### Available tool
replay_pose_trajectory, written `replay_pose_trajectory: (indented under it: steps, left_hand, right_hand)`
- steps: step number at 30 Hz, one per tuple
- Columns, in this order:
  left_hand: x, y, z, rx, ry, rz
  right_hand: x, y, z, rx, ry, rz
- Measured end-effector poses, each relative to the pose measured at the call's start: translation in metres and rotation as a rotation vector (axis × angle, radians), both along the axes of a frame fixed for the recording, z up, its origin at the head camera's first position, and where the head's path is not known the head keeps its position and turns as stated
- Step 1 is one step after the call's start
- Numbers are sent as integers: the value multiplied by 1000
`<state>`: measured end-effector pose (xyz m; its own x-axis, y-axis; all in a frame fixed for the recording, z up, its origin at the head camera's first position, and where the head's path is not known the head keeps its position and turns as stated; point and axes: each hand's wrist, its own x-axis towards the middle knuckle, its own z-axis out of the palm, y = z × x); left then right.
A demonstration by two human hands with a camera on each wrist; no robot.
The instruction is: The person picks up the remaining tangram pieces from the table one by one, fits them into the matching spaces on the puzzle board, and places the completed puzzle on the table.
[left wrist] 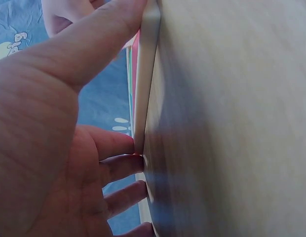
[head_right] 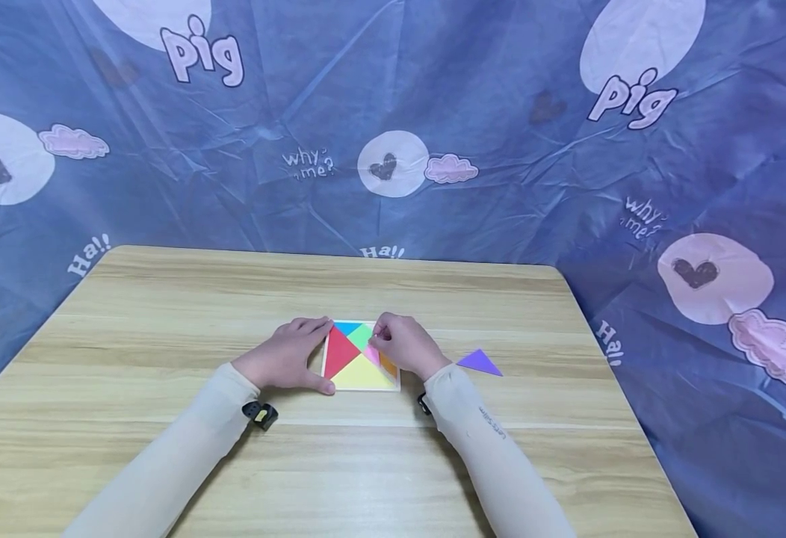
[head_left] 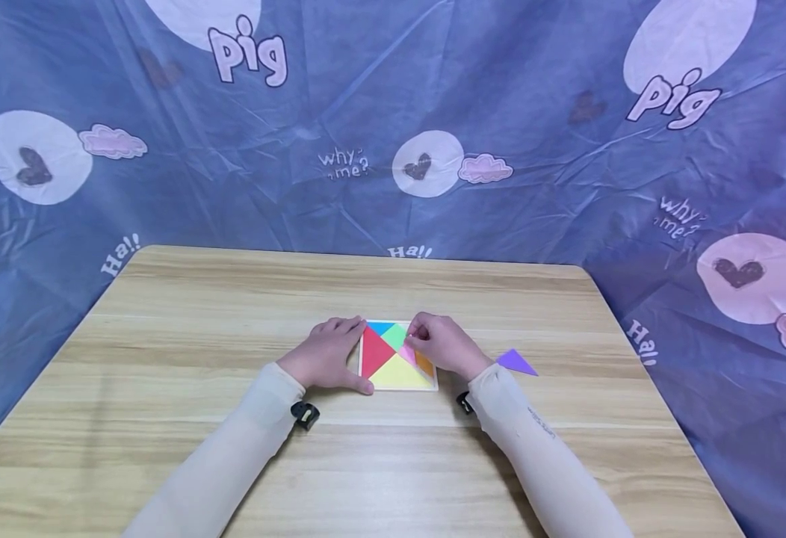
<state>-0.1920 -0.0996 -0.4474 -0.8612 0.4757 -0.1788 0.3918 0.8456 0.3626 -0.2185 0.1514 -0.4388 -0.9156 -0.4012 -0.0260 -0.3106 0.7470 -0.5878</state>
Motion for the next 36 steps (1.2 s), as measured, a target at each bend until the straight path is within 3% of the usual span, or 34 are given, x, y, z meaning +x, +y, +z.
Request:
replay_pose_trajectory:
  steps: [7, 15, 23, 31, 36]
  left_hand:
    - [-2, 0, -2, -3, 3, 1]
    - [-1, 0, 1, 6, 13, -6]
    - [-1, 1, 0, -1, 15, -8]
    - [-1, 1, 2, 0, 34, -30]
    - [-1, 1, 2, -4, 33, -33]
  right_hand:
    - [4, 11, 1, 60, 147, 87]
    - [15, 17, 1, 133, 191, 190]
    - [18, 22, 2, 153, 173, 195]
    - [18, 26, 1, 231, 276, 266]
    - [18, 28, -1, 248, 290, 269]
